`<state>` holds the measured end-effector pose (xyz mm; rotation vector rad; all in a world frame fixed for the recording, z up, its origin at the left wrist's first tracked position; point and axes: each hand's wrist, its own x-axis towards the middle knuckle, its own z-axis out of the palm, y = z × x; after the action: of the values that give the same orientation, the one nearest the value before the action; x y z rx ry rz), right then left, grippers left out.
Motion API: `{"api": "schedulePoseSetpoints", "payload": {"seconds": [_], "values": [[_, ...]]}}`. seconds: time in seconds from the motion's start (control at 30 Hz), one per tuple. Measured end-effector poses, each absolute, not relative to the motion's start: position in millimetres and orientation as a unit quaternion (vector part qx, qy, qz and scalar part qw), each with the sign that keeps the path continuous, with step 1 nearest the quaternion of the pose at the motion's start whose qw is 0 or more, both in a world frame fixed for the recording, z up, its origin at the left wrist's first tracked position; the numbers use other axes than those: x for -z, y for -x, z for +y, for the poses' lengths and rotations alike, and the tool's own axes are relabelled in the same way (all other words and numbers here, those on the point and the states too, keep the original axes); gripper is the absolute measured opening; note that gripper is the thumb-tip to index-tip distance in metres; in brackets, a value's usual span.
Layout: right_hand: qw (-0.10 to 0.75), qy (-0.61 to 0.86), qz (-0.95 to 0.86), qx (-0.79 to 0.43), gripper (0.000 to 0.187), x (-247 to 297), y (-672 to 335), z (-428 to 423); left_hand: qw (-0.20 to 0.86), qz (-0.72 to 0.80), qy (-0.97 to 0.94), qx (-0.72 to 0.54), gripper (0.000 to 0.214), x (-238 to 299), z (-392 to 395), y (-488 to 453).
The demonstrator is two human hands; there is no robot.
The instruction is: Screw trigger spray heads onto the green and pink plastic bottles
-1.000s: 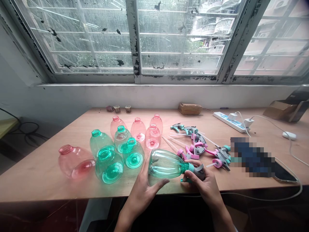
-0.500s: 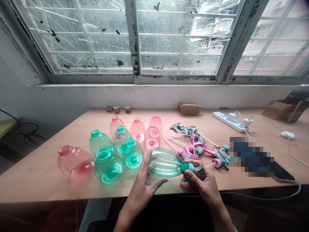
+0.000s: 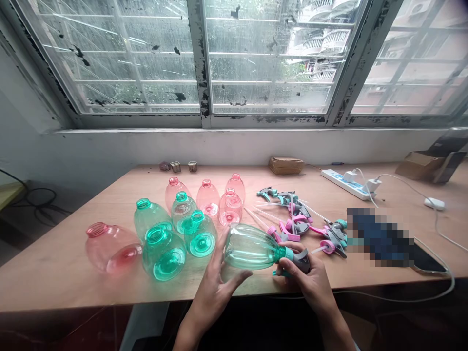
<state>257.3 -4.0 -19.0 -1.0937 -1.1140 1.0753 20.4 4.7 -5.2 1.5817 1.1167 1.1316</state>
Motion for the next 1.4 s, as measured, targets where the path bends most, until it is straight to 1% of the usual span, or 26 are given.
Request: {"api": "schedulePoseSetpoints", "payload": {"seconds": [0.1, 0.2, 0.27, 0.37, 0.43, 0.53, 0.63, 0.8, 1.03, 1.4], "values": [[0.581, 0.466, -0.482, -0.462, 0.047, 23, -259, -3, 0.385, 0.448, -0.665, -0.458, 0.083, 10, 7, -20], [0.570, 0.466, -0.492, -0.465, 0.046, 27, -261, -1, 0.364, 0.445, -0.670, -0.470, 0.077, 14, 9, -19], [0.568, 0.465, -0.499, -0.461, 0.045, 29, -262, 0, 0.364, 0.449, -0.667, -0.470, 0.077, 16, 9, -19], [0.568, 0.459, -0.508, -0.457, 0.044, 30, -262, 0, 0.367, 0.469, -0.662, -0.455, 0.089, 14, 8, -20], [0.569, 0.459, -0.509, -0.454, 0.044, 28, -261, -1, 0.389, 0.470, -0.649, -0.454, 0.093, 10, 6, -21], [0.575, 0.464, -0.499, -0.454, 0.045, 26, -260, -2, 0.426, 0.459, -0.628, -0.462, 0.088, 5, 4, -22], [0.574, 0.462, -0.494, -0.462, 0.047, 26, -260, -2, 0.418, 0.466, -0.632, -0.457, 0.081, 4, 4, -22], [0.572, 0.458, -0.492, -0.470, 0.048, 25, -259, -2, 0.419, 0.471, -0.631, -0.452, 0.082, 6, 7, -21], [0.580, 0.473, -0.487, -0.450, 0.049, 21, -256, -4, 0.408, 0.466, -0.640, -0.454, 0.079, 7, 7, -22], [0.588, 0.467, -0.479, -0.454, 0.047, 22, -255, -3, 0.406, 0.468, -0.642, -0.452, 0.078, 5, 7, -23]]}}
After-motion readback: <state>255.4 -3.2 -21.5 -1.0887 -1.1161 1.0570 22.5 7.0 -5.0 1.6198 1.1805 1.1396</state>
